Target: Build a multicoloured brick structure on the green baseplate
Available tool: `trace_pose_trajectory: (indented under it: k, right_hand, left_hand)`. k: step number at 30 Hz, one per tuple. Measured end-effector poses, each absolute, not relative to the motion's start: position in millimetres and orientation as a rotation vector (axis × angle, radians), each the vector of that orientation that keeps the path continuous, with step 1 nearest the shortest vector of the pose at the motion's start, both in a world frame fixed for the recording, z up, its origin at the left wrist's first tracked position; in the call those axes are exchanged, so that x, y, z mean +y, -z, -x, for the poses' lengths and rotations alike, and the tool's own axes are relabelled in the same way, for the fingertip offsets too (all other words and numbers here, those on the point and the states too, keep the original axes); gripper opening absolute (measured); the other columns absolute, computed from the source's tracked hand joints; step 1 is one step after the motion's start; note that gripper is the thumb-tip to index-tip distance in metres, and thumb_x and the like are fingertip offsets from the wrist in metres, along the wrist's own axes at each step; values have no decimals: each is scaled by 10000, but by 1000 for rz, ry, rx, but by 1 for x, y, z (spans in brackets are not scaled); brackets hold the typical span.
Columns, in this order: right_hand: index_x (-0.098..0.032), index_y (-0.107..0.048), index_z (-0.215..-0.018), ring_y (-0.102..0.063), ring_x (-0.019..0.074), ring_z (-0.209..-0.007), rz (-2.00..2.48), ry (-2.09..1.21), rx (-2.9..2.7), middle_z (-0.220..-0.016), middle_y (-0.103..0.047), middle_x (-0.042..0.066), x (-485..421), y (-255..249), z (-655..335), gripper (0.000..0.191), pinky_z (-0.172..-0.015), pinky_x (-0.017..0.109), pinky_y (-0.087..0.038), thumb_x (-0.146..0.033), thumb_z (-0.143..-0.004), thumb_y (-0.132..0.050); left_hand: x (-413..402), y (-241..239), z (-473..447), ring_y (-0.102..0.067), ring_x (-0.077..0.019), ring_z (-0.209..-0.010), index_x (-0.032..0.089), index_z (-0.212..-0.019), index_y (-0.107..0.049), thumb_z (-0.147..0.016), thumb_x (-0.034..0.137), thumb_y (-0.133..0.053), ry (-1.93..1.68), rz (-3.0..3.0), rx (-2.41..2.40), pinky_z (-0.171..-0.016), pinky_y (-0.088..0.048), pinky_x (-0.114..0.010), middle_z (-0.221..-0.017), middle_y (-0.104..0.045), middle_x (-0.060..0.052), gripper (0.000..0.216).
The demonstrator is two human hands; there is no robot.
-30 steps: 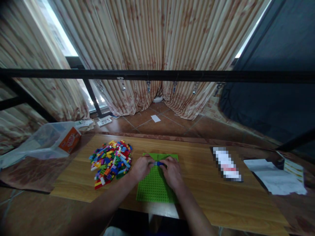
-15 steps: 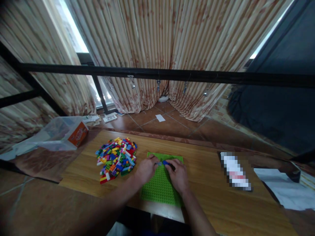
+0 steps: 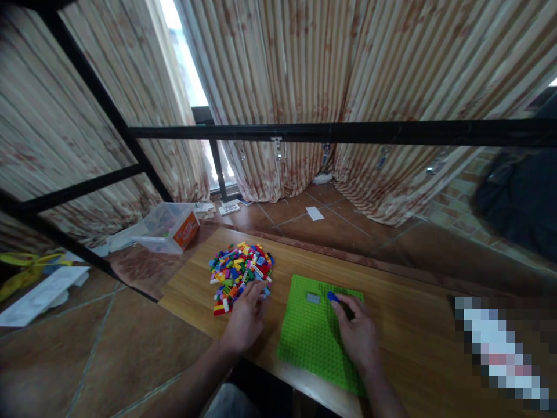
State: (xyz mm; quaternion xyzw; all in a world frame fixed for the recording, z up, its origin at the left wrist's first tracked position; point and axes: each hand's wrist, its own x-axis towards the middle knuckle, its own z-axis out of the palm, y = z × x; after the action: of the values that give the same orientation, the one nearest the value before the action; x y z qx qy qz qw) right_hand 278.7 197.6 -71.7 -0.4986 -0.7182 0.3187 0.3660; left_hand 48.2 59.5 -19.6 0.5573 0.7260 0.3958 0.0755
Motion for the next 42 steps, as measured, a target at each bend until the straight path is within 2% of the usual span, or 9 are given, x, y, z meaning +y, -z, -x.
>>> trace_pose_trajectory:
  k: [3, 6, 8, 14, 25, 30, 34, 38, 42]
  right_hand:
    - [-227, -693, -974, -613, 248, -1022, 1276, -808, -1868, -1065, -690, 71, 198, 72, -279, 396, -976, 434, -432, -555, -803, -554]
    - [-227, -692, -967, -616, 247, -1019, 1289, -802, -1867, -1060, -690, 71, 197, 71, -278, 393, -975, 435, -433, -556, -802, -554]
    - [-229, -693, -969, -615, 246, -1025, 1296, -798, -1869, -1065, -690, 70, 196, 71, -278, 388, -981, 437, -429, -551, -806, -550]
    - [-227, -693, -970, -614, 247, -1019, 1286, -781, -1898, -1063, -687, 70, 196, 71, -278, 379, -974, 439, -433, -540, -808, -553]
    - [-234, -699, -964, -616, 252, -1013, 1322, -749, -1926, -1055, -692, 63, 197, 70, -278, 367, -960, 439, -440, -532, -805, -553]
    - [-237, -699, -977, -615, 249, -1021, 1302, -745, -1935, -1068, -690, 62, 197, 73, -280, 370, -964, 436, -438, -534, -810, -555]
    - [-236, -702, -971, -615, 249, -1019, 1289, -731, -1934, -1058, -692, 65, 198, 76, -281, 367, -964, 439, -436, -533, -812, -556]
    - [-238, -705, -967, -618, 248, -1011, 1286, -725, -1935, -1051, -694, 63, 198, 76, -281, 369, -960, 442, -440, -536, -811, -554]
    - [-240, -706, -961, -614, 250, -1020, 1312, -740, -1932, -1057, -693, 62, 198, 75, -280, 374, -968, 447, -436, -547, -808, -556]
  left_hand:
    - [38, 19, -13, -634, -225, -1009, 205, -1168, -567, -858, 151, -512, -1207, -1526, 2430, -874, -540, -384, -1134, -620, -96, 320]
    - [23, 20, 13, -665, -205, -873, 208, -1144, -581, -873, 216, -518, -1105, -1395, 2565, -741, -557, -341, -1089, -635, -84, 278]
    - [18, 20, 22, -668, -205, -862, 207, -1126, -592, -866, 212, -519, -1046, -1356, 2609, -716, -554, -330, -1092, -636, -84, 270]
    - [21, 23, 23, -654, -220, -975, 209, -1062, -618, -858, 204, -518, -1037, -1492, 2543, -828, -545, -352, -1090, -639, -79, 227]
    - [12, 25, 36, -644, -205, -991, 189, -1078, -620, -818, 80, -453, -1110, -1426, 2455, -869, -543, -363, -1073, -653, -81, 328]
    - [19, 24, 26, -623, -223, -1023, 195, -1098, -618, -813, 120, -508, -1120, -1556, 2466, -894, -532, -381, -1111, -641, -92, 314]
    - [34, 16, 14, -581, -259, -1060, 193, -1086, -630, -810, 188, -574, -939, -1757, 2464, -938, -490, -427, -1133, -628, -104, 281]
    - [45, 8, 7, -563, -285, -1012, 191, -995, -660, -788, 220, -613, -686, -1782, 2546, -902, -463, -450, -1071, -635, -107, 214]
    - [48, 7, 6, -551, -284, -976, 212, -966, -662, -781, 168, -590, -552, -1810, 2547, -853, -443, -434, -986, -635, -87, 203]
